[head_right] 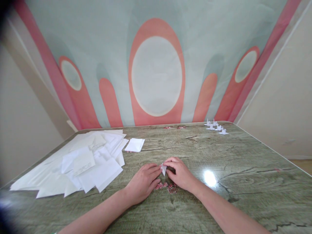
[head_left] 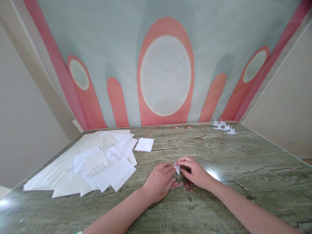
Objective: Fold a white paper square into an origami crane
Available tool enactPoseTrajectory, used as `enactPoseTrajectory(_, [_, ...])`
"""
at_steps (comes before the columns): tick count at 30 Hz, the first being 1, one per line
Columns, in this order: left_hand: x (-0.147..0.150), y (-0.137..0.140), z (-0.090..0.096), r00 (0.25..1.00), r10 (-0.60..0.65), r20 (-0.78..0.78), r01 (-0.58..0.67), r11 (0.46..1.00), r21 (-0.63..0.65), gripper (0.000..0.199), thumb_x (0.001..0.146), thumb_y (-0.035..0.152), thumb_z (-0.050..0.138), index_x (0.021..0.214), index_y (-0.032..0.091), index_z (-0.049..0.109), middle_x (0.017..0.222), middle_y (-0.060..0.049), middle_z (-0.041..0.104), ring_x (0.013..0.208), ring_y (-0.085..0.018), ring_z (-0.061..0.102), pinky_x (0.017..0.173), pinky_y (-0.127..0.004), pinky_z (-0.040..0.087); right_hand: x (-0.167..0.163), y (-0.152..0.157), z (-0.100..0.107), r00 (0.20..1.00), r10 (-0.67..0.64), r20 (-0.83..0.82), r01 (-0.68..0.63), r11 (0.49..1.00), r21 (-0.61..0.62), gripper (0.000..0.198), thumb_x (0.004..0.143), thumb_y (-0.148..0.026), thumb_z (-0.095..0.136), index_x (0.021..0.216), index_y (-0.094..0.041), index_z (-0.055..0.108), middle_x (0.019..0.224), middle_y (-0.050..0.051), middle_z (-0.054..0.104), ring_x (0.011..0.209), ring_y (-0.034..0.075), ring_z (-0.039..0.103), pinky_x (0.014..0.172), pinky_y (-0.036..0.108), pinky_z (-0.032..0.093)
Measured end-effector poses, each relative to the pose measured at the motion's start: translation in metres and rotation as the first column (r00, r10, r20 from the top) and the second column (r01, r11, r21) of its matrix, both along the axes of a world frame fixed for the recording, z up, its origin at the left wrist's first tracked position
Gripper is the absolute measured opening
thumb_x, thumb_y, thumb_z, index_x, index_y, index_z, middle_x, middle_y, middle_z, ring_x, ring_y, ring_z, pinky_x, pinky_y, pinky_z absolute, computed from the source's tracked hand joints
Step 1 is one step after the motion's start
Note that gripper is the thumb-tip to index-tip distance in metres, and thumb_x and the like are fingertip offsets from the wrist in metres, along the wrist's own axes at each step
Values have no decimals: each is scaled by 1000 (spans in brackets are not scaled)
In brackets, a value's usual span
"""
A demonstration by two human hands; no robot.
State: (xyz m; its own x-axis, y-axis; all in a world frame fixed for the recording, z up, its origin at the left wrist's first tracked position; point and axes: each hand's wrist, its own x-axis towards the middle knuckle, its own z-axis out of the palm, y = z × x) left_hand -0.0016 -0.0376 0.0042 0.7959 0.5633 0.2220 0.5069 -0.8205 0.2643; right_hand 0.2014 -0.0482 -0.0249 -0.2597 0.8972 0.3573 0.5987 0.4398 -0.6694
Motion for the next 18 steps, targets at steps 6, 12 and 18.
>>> enactPoseTrajectory(6, [0, 1, -1, 1000, -1, 28, 2, 1000, -30, 32, 86, 20, 49, 118, 19, 51, 119, -5, 57, 112, -20, 48, 99, -37, 37, 1, 0, 1, 1000, 1, -14, -1, 1000, -18, 30, 76, -11, 53, 100, -22, 67, 97, 5, 62, 93, 19, 55, 87, 35, 42])
enactPoseTrajectory(12, [-2, 2, -2, 998, -5, 64, 9, 998, -61, 34, 86, 20, 48, 121, 19, 49, 122, -5, 55, 114, -19, 47, 101, -36, 36, 2, 2, 0, 1000, 4, -22, -5, 1000, -24, 29, 76, -11, 54, 99, -23, 67, 97, 6, 63, 93, 19, 56, 86, 36, 43])
enactPoseTrajectory(18, [-3, 2, 0, 997, -1, 82, 8, 996, -88, 33, 86, 18, 47, 119, 20, 51, 121, -4, 56, 113, -17, 47, 101, -34, 36, 3, 3, -2, 1000, 6, -22, -7, 1000, -25, 29, 76, -11, 54, 99, -24, 67, 96, 5, 63, 92, 19, 56, 85, 36, 43])
